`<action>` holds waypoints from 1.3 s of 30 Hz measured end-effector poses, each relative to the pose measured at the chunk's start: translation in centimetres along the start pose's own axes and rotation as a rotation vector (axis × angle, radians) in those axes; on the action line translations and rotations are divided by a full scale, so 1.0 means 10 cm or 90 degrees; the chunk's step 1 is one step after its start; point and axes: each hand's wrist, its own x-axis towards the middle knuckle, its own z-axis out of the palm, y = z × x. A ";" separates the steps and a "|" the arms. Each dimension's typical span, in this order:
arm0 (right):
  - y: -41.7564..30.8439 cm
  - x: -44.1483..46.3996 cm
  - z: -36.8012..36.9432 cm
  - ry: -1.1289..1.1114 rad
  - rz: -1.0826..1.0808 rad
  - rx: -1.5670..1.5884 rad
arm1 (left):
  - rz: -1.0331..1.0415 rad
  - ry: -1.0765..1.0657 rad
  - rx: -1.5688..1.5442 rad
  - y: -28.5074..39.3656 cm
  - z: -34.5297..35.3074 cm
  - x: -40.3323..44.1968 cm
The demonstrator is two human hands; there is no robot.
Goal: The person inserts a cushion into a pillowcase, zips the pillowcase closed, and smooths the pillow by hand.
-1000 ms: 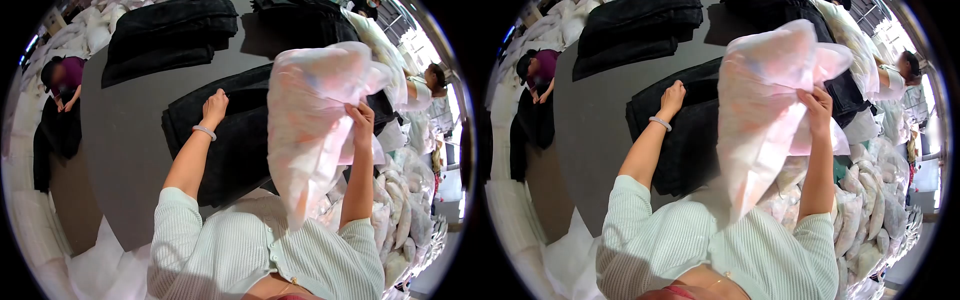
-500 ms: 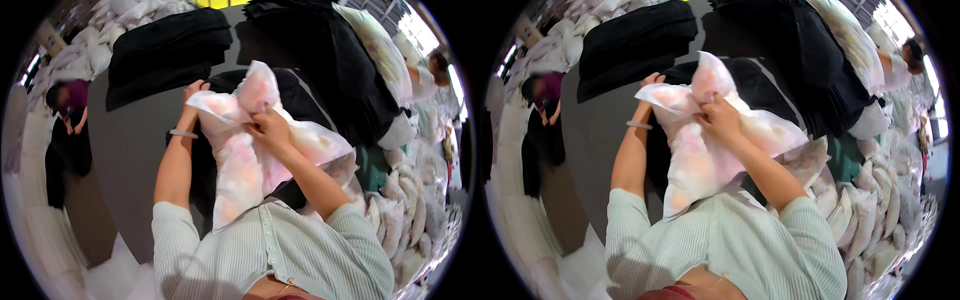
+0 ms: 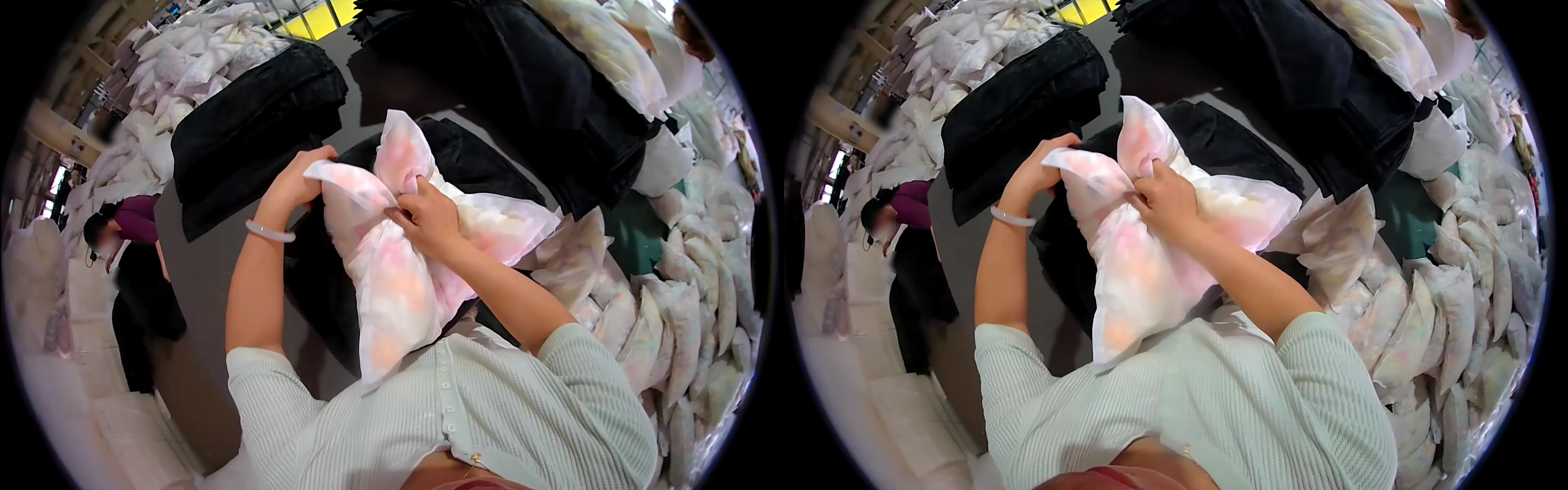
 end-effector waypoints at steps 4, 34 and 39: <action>0.13 0.03 -0.04 0.049 0.012 0.024 | 0.127 -0.077 -0.034 -0.41 -0.03 0.49; 1.55 0.74 0.09 0.000 0.316 -0.045 | 0.421 0.321 0.315 0.56 1.19 0.67; 1.46 0.74 0.17 0.055 0.352 -0.020 | 0.334 0.370 0.313 0.43 1.32 0.98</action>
